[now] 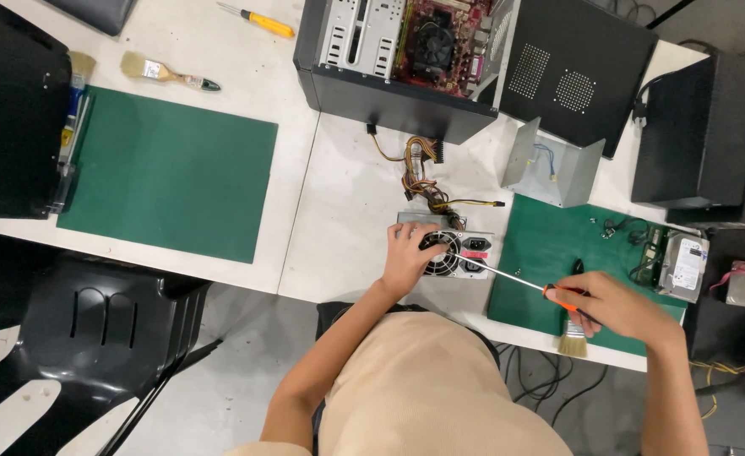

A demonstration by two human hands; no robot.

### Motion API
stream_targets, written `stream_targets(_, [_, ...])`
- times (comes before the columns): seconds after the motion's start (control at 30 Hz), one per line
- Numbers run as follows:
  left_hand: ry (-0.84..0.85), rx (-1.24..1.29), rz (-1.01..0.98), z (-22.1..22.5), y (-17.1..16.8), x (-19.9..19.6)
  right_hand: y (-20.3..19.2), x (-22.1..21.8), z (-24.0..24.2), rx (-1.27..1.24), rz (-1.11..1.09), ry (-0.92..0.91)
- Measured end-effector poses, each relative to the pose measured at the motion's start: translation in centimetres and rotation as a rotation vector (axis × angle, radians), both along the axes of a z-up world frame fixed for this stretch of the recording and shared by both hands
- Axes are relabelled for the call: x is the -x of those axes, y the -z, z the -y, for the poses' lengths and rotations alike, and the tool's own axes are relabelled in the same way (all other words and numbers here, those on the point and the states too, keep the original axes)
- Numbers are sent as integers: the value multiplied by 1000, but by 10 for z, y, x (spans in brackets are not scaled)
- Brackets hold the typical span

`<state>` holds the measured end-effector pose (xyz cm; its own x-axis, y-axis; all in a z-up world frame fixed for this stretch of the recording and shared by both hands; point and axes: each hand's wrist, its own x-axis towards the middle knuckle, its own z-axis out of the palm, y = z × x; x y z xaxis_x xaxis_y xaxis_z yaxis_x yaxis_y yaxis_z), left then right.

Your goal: Disassembling a computer power supply unit by removing screws and prying open the metal casing for inspection.

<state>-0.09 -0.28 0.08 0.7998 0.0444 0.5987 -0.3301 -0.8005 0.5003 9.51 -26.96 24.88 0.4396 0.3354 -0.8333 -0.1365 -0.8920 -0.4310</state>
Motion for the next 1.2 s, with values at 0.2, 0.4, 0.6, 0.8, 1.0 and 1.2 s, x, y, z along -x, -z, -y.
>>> stream_targets(0.2, [16, 24, 33, -3, -5, -3, 7, 0, 2, 98, 56, -64])
stream_targets(0.4, [41, 13, 24, 1, 8, -2, 35, 2, 31, 75, 295, -37])
stream_targets(0.6, [27, 11, 27, 0, 4, 0, 19, 10, 18, 246, 462, -150])
stream_targets(0.8, [61, 144, -26, -4, -8, 3, 63, 15, 49, 187, 714, -206])
stream_targets(1.0, [-120, 822, -418, -19, -17, 4, 67, 27, 56, -277, 770, -43])
stream_targets(1.2, [54, 830, -919, -62, -57, 3, 44, 59, 56, -92, 1084, -222])
